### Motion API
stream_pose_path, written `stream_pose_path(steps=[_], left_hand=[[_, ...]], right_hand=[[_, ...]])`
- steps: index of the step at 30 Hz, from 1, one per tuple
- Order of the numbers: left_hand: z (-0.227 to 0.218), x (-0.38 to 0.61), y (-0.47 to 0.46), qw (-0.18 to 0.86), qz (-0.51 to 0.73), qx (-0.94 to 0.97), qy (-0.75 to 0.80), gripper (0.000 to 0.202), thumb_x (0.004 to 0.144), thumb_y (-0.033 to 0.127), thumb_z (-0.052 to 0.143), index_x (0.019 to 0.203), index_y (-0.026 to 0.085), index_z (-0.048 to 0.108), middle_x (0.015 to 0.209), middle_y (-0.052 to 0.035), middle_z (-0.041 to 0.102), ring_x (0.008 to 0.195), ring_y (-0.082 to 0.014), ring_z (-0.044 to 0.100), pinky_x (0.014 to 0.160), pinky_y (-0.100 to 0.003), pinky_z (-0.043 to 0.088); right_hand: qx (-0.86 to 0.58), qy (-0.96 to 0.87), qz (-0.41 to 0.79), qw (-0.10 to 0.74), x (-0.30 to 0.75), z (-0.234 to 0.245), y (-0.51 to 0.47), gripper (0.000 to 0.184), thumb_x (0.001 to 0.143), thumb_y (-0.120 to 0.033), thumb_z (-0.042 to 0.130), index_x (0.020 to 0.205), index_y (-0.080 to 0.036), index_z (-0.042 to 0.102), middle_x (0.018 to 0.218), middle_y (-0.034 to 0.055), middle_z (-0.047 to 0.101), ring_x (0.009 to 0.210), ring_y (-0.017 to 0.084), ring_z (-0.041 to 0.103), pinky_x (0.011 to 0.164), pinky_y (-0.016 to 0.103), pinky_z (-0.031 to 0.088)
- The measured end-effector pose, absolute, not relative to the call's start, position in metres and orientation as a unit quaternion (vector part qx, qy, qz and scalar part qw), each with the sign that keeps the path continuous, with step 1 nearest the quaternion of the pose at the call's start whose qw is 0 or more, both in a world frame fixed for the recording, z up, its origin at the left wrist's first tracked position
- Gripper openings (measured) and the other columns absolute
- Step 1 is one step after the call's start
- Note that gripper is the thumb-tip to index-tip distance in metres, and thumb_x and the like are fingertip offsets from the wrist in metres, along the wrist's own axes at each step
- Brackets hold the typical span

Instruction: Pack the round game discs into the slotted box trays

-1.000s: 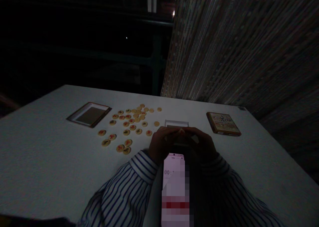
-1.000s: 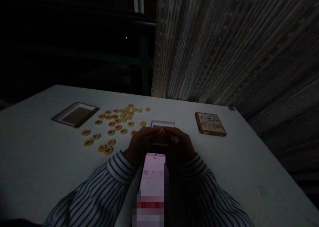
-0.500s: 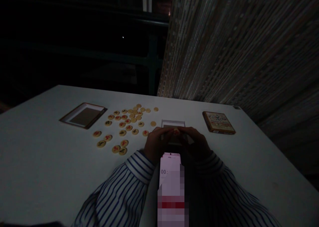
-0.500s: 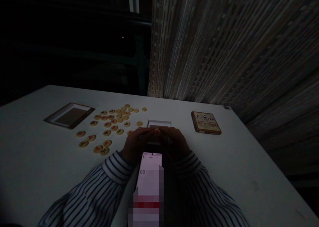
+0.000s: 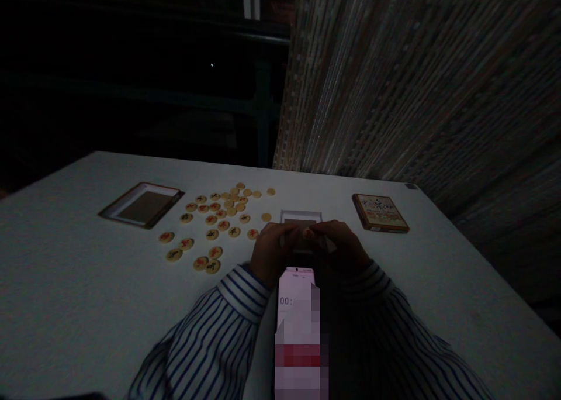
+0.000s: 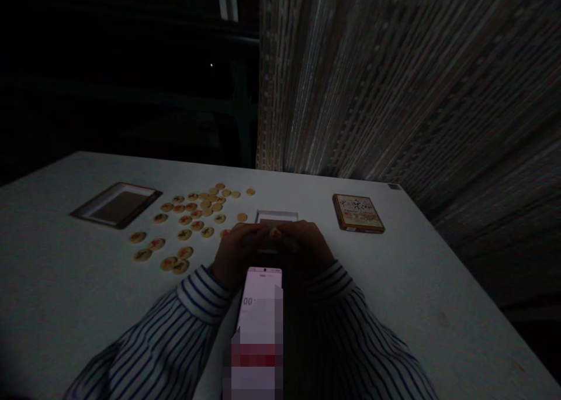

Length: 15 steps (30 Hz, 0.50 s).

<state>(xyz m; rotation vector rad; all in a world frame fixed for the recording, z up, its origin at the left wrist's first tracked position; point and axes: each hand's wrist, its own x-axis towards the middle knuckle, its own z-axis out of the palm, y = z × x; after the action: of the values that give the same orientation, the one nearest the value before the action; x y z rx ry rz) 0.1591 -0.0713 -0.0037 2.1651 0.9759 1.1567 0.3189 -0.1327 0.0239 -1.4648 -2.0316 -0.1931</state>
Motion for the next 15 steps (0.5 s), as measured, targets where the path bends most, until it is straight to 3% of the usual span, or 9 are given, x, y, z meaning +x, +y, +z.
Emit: stream_pose_path(steps=[5,15], left_hand=[[-0.005,0.157,-0.066,0.212,0.43,0.775,0.412,0.014,0.08,0.021,0.052,0.088,0.017,0.064,0.089,-0.005,0.067,0.087,-0.0179,0.059,0.081,-0.034,0.046],[-0.013,0.155,-0.063,0.219,0.38,0.783,0.44,0.021,0.078,0.018,0.05,0.097,0.016,0.061,0.096,-0.0077,0.064,0.092,-0.0196,0.058,0.084,-0.035,0.046]], right_hand=[[-0.58,-0.75,-0.086,0.306,0.331,0.019,-0.132,0.023,0.082,-0.033,0.048,0.09,-0.019,0.064,0.075,0.0038,0.066,0.068,0.015,0.058,0.063,0.029,0.041],[-0.628,-0.737,-0.047,0.247,0.354,0.018,-0.137,0.026,0.079,-0.033,0.053,0.096,-0.017,0.063,0.078,0.0057,0.067,0.07,0.017,0.06,0.066,0.03,0.043]])
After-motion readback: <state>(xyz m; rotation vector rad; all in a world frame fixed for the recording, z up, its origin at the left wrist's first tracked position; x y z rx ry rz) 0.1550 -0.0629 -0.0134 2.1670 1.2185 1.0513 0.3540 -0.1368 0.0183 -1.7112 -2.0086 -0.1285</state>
